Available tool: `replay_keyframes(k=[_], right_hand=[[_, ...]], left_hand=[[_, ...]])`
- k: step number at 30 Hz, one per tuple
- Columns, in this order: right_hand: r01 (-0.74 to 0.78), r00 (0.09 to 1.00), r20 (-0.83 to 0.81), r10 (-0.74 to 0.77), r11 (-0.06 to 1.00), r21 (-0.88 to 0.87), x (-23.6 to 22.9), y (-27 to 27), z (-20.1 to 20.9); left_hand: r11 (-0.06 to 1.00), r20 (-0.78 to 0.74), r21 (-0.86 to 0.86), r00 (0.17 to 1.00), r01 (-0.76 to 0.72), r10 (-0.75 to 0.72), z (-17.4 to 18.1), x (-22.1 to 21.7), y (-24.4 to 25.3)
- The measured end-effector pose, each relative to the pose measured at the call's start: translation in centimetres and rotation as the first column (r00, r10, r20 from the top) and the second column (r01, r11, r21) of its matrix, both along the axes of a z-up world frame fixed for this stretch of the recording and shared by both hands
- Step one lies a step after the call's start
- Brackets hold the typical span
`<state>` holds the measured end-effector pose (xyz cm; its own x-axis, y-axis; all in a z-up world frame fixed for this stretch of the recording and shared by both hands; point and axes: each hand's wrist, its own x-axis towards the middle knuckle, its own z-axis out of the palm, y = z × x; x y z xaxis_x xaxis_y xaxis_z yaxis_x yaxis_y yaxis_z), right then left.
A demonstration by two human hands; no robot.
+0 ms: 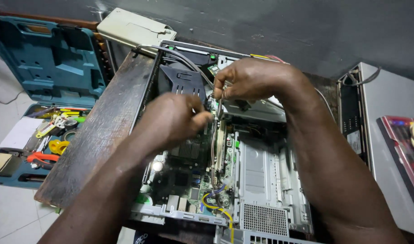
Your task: The person uses multimeter probes to test various points on a computer motherboard inside an open case. They then use a screwdriver to remove screws from a heatsink and lift the component off the motherboard.
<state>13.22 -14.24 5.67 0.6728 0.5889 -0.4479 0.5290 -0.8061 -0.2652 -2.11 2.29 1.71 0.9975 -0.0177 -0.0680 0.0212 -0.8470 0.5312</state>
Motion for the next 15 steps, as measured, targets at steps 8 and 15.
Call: replay_keyframes(k=[8, 15], right_hand=[[0.005, 0.998, 0.069, -0.008, 0.999, 0.045, 0.9, 0.0, 0.6], [0.072, 0.987, 0.13, -0.094, 0.984, 0.164, 0.7, 0.4, 0.3]], left_hand=[[0.919, -0.1, -0.109, 0.915, 0.38, -0.39, -0.3, -0.5, -2.0], [0.827, -0.029, -0.196, 0.84, 0.526, -0.541, -1.9, -0.7, -1.9]])
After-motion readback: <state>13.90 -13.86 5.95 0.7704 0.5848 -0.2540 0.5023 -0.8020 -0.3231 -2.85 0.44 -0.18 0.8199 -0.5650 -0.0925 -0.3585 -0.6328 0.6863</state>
